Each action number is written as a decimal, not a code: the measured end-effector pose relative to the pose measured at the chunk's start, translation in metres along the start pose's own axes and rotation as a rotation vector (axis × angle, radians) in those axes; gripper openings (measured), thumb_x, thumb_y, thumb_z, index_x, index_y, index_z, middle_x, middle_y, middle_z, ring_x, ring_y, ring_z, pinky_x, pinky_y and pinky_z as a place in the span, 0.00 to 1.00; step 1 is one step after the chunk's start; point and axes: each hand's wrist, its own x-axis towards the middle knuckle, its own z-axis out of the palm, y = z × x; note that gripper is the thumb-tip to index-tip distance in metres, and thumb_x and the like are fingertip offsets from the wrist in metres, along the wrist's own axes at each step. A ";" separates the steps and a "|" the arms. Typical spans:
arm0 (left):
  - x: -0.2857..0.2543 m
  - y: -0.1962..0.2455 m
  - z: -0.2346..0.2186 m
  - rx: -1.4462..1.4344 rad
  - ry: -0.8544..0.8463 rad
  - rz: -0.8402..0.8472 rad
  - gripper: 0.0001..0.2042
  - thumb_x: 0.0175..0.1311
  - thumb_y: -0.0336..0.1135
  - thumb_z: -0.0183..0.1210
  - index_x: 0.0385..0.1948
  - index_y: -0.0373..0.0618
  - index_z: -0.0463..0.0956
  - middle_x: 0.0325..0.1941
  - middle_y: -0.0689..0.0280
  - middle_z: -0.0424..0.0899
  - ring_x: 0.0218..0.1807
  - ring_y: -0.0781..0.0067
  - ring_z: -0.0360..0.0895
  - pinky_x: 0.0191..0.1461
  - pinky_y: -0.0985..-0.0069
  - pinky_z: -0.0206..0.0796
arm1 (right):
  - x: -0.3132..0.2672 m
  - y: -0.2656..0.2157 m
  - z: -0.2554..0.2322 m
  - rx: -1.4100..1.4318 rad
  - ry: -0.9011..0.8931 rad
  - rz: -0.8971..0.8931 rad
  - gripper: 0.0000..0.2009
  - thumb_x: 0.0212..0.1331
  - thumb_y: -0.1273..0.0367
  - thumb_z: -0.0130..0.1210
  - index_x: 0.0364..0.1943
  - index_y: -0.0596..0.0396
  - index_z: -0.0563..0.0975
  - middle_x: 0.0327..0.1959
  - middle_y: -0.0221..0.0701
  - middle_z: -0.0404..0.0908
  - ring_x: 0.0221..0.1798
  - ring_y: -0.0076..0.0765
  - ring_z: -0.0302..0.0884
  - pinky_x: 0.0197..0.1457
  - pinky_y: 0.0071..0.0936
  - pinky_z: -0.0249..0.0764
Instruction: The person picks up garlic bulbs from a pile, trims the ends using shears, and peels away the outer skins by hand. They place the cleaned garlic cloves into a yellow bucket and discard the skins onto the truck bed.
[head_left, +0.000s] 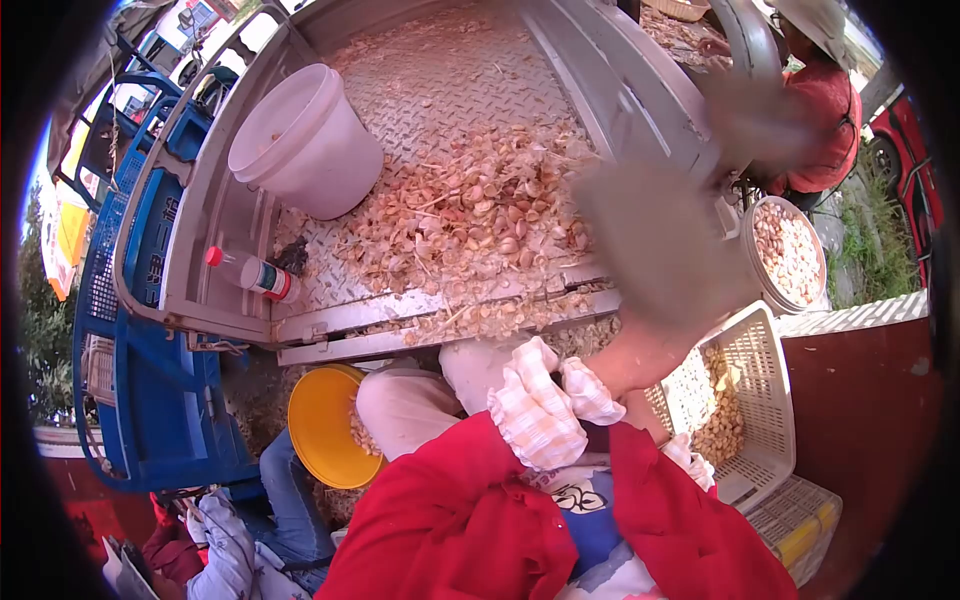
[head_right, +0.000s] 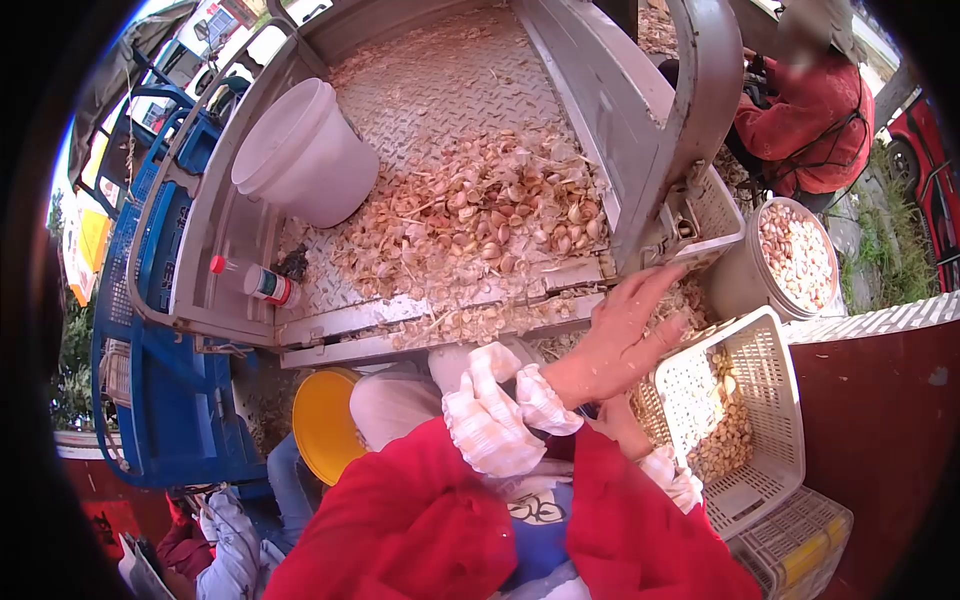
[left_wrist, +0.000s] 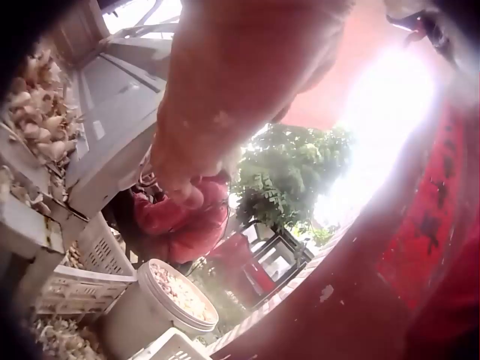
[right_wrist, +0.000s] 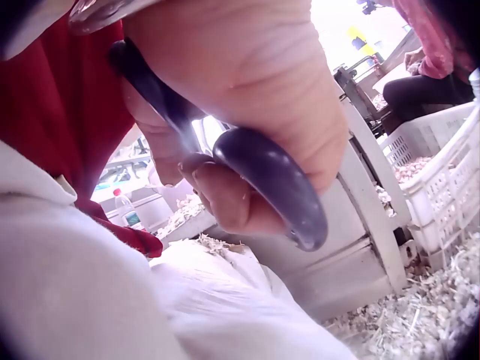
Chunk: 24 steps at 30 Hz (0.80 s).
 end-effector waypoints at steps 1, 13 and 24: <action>0.001 -0.002 -0.026 -0.066 0.040 -0.008 0.20 0.71 0.43 0.50 0.57 0.40 0.71 0.57 0.53 0.74 0.59 0.58 0.71 0.64 0.65 0.60 | -0.003 -0.016 0.003 0.016 -0.016 0.030 0.23 0.56 0.68 0.65 0.54 0.61 0.73 0.39 0.25 0.80 0.42 0.21 0.76 0.49 0.22 0.73; -0.023 -0.146 -0.202 0.785 0.226 -0.133 0.11 0.51 0.21 0.55 0.36 0.41 0.80 0.37 0.56 0.79 0.41 0.50 0.77 0.46 0.59 0.70 | 0.027 -0.015 -0.007 -0.136 -0.087 0.089 0.23 0.55 0.76 0.64 0.56 0.60 0.70 0.36 0.25 0.78 0.37 0.15 0.73 0.41 0.16 0.69; -0.008 -0.158 -0.186 0.758 0.271 -0.165 0.09 0.49 0.31 0.63 0.30 0.37 0.77 0.32 0.51 0.78 0.38 0.48 0.78 0.41 0.58 0.71 | 0.028 -0.001 -0.009 -0.172 -0.058 0.102 0.22 0.55 0.75 0.64 0.54 0.61 0.72 0.33 0.23 0.76 0.35 0.15 0.70 0.39 0.17 0.68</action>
